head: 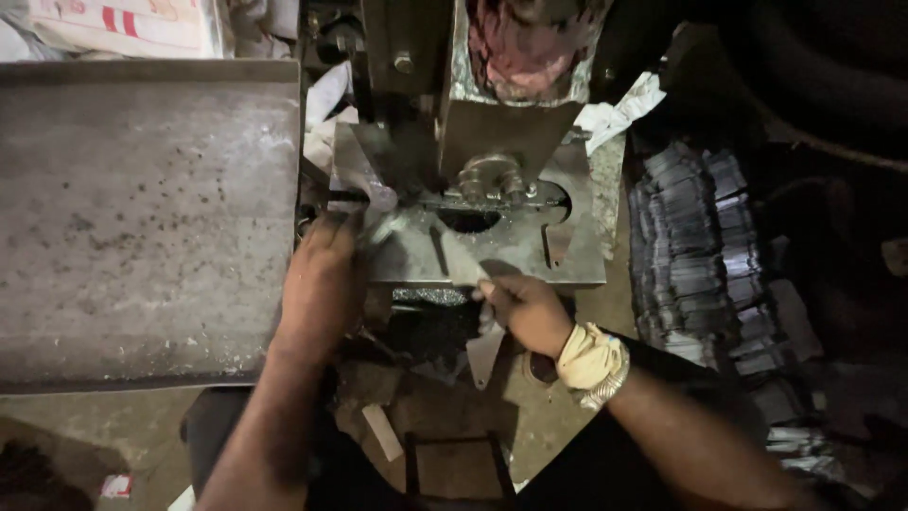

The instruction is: Using a manual punch press to stamp or shape small metal plate components.

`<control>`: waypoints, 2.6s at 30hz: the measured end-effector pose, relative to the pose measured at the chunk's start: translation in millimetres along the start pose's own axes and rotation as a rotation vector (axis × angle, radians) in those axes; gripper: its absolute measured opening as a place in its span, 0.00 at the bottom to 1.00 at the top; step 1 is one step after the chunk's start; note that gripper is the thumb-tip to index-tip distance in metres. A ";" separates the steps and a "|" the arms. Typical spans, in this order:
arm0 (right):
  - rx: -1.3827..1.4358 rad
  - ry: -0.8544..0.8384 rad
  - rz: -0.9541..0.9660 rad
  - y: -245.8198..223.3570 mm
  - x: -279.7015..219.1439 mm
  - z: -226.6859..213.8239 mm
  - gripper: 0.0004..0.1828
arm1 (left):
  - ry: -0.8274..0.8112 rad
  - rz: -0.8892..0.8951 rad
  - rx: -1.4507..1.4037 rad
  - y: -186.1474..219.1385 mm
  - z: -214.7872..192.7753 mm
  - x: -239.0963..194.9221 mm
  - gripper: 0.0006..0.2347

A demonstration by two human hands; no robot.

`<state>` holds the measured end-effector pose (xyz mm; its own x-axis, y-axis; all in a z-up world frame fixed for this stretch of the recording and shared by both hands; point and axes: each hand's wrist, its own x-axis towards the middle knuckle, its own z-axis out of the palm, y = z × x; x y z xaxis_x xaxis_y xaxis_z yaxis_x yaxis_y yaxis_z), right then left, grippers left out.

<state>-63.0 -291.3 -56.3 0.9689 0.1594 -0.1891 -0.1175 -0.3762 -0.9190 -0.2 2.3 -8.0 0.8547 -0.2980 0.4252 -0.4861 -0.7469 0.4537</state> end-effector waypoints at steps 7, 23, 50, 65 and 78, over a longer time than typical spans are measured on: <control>0.061 0.040 0.110 9.1 11.9 7.0 0.18 | 0.020 0.023 0.001 8.0 -8.6 4.8 0.25; 0.420 0.152 0.391 -34.7 66.2 -13.9 0.17 | 0.097 0.013 -0.003 4.0 2.3 2.5 0.17; -0.404 0.678 -0.042 32.2 39.2 -143.2 0.10 | -0.062 0.258 -0.138 81.8 102.1 -27.9 0.18; -0.686 0.802 -0.108 4.3 47.5 -118.5 0.14 | -0.045 0.268 -0.100 84.0 93.1 -27.8 0.17; -0.835 0.253 -0.541 -40.6 3.8 -18.4 0.28 | 0.052 0.353 -0.067 73.0 90.9 -36.1 0.15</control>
<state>-50.6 -292.2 -13.4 0.8762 0.3356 0.3459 0.4438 -0.8417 -0.3076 -50.0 -95.5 -61.4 0.6221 -0.4988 0.6035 -0.7621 -0.5623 0.3209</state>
